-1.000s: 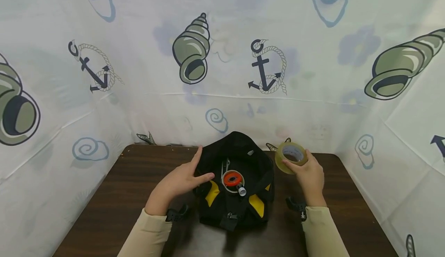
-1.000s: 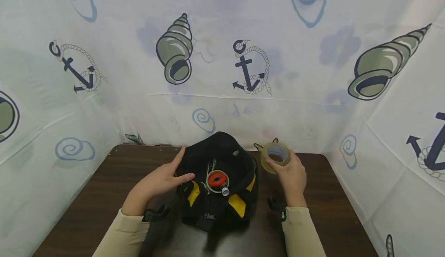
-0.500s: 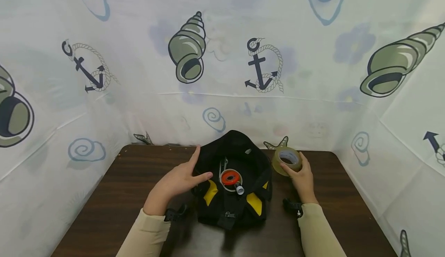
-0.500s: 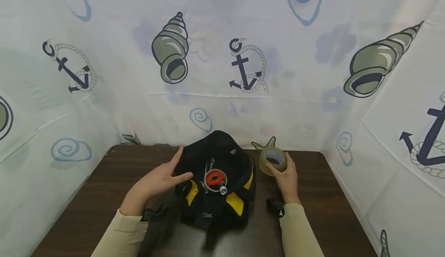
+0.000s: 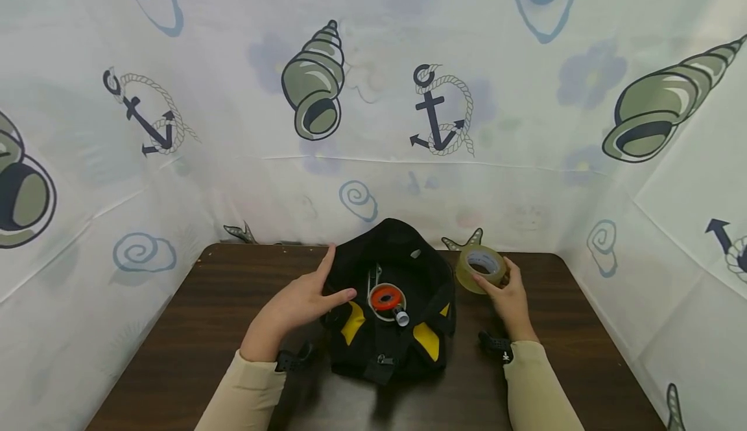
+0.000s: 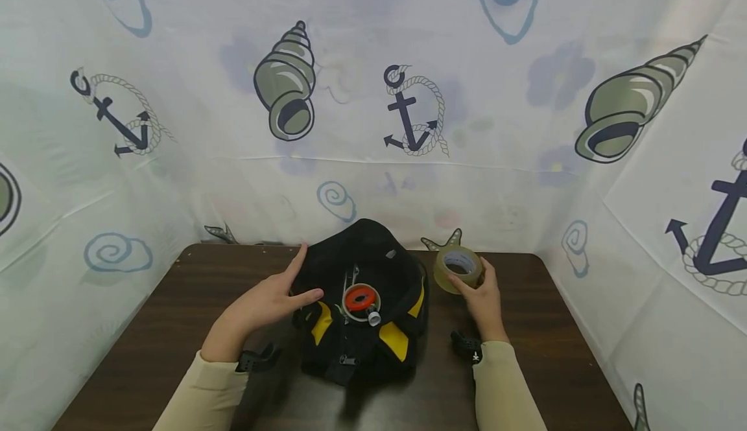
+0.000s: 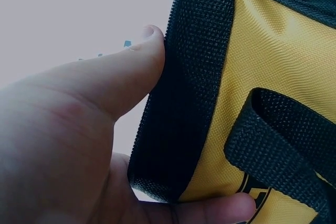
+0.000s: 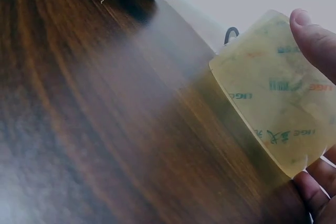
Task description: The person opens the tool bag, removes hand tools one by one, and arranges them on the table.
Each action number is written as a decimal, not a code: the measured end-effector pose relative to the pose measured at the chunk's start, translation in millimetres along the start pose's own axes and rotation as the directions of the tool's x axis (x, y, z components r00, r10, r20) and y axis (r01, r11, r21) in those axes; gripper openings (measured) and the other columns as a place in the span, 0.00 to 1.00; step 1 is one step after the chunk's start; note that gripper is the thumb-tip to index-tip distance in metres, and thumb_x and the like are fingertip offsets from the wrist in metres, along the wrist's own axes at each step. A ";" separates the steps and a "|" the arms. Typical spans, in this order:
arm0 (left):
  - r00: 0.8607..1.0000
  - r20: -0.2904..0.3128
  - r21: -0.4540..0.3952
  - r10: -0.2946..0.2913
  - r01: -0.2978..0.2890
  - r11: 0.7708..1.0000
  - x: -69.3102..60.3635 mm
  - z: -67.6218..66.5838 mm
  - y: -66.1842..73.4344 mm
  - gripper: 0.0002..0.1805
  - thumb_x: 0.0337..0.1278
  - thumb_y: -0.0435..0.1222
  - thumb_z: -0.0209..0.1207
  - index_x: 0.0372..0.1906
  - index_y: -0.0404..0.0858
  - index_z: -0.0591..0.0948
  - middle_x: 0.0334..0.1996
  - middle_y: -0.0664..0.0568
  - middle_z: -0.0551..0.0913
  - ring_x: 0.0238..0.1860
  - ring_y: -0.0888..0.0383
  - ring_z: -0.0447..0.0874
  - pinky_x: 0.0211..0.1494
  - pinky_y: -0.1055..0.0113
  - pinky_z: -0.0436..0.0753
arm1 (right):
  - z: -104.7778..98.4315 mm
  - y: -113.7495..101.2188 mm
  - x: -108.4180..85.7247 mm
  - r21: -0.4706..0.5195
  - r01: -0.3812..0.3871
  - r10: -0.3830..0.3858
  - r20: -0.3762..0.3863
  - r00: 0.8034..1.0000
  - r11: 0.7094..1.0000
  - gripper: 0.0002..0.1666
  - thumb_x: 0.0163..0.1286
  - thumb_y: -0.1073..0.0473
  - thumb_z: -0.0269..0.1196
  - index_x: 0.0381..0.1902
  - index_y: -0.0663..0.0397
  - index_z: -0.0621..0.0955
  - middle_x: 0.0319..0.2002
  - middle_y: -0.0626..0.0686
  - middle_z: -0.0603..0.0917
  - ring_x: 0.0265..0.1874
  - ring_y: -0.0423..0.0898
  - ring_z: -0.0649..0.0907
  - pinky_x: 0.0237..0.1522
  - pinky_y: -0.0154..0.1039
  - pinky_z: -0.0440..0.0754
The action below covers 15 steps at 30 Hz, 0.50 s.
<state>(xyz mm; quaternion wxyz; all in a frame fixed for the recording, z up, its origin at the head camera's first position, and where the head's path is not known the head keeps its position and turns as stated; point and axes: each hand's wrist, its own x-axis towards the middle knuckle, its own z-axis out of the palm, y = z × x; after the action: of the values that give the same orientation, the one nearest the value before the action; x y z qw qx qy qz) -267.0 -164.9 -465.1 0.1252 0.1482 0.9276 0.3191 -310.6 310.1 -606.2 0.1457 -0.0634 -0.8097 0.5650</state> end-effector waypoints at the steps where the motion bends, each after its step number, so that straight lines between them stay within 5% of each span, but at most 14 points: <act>1: 1.000 -0.001 0.000 0.001 -0.001 1.000 0.4 0.2 -0.3 0.64 0.67 0.76 0.56 0.91 0.57 0.33 0.83 0.36 0.67 0.77 0.36 0.76 0.76 0.33 0.76 | -0.1 0.0 0.2 -0.001 0.002 -0.002 0.000 1.000 1.000 0.66 0.70 0.38 0.77 0.90 0.50 0.52 0.81 0.63 0.66 0.78 0.62 0.71 0.74 0.63 0.73; 9: 1.000 -0.010 0.005 -0.004 0.004 1.000 1.5 0.4 -1.4 0.64 0.67 0.76 0.56 0.91 0.58 0.33 0.82 0.37 0.69 0.75 0.37 0.79 0.74 0.34 0.78 | -0.1 -1.5 1.6 -0.020 0.002 -0.002 0.011 1.000 1.000 0.65 0.71 0.37 0.76 0.90 0.50 0.52 0.82 0.64 0.67 0.79 0.62 0.71 0.75 0.63 0.73; 15: 1.000 -0.007 0.006 -0.015 0.015 1.000 0.4 -0.7 -1.2 0.64 0.67 0.76 0.56 0.91 0.58 0.33 0.83 0.36 0.67 0.76 0.36 0.78 0.75 0.33 0.77 | -5.2 -22.2 0.8 -0.198 -0.028 0.031 0.009 0.999 0.980 0.69 0.69 0.35 0.76 0.89 0.60 0.52 0.83 0.71 0.61 0.82 0.69 0.65 0.81 0.69 0.65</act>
<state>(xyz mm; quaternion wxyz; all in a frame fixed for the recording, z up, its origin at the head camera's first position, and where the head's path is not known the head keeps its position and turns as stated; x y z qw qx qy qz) -267.8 -166.1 -465.4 0.1240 0.1407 0.9301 0.3157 -308.4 307.1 -583.7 0.1253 -0.0861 -0.8617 0.4842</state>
